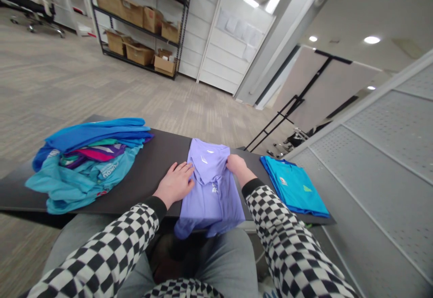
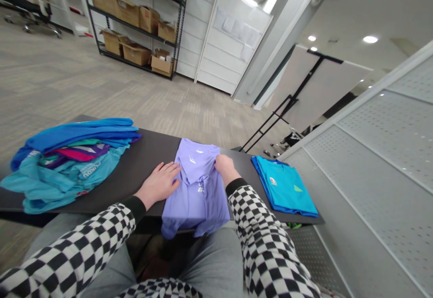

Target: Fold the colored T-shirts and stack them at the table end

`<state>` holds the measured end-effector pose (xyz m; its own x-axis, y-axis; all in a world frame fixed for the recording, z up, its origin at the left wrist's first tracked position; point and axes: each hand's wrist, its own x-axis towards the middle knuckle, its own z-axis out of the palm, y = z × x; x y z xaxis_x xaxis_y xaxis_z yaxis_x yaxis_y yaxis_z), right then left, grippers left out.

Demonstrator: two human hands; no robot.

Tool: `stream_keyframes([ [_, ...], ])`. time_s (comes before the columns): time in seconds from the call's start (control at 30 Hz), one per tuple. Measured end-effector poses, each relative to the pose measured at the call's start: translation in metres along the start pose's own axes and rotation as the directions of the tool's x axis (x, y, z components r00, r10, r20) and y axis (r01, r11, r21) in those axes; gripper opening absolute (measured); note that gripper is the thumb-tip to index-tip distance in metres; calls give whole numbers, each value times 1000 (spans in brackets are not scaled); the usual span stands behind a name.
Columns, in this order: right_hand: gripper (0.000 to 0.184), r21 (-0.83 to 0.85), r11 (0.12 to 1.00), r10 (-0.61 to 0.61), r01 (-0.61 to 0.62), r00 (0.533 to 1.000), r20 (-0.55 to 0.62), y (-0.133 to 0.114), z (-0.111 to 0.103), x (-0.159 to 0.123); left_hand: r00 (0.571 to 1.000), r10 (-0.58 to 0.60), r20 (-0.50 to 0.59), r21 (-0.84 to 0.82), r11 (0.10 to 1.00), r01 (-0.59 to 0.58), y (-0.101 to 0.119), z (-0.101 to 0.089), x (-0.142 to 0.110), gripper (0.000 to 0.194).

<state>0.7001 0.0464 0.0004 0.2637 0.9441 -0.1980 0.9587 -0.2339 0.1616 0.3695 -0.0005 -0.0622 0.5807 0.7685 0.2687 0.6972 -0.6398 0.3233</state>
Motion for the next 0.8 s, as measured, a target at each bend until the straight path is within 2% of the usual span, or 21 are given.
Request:
stream_keyframes([
  [0.2, 23, 46, 999, 30, -29, 999, -14, 6, 0, 3, 1000, -7, -16, -27, 1000, 6, 0, -2, 0, 57],
  [0.6, 19, 250, 938, 267, -241, 961, -76, 48, 23, -3, 1000, -13, -12, -53, 998, 12, 1, -1, -1, 55],
  [0.8, 35, 327, 924, 251, -197, 959, -131, 38, 25, 7, 1000, -7, -16, -38, 999, 7, 2, -3, 0, 54],
])
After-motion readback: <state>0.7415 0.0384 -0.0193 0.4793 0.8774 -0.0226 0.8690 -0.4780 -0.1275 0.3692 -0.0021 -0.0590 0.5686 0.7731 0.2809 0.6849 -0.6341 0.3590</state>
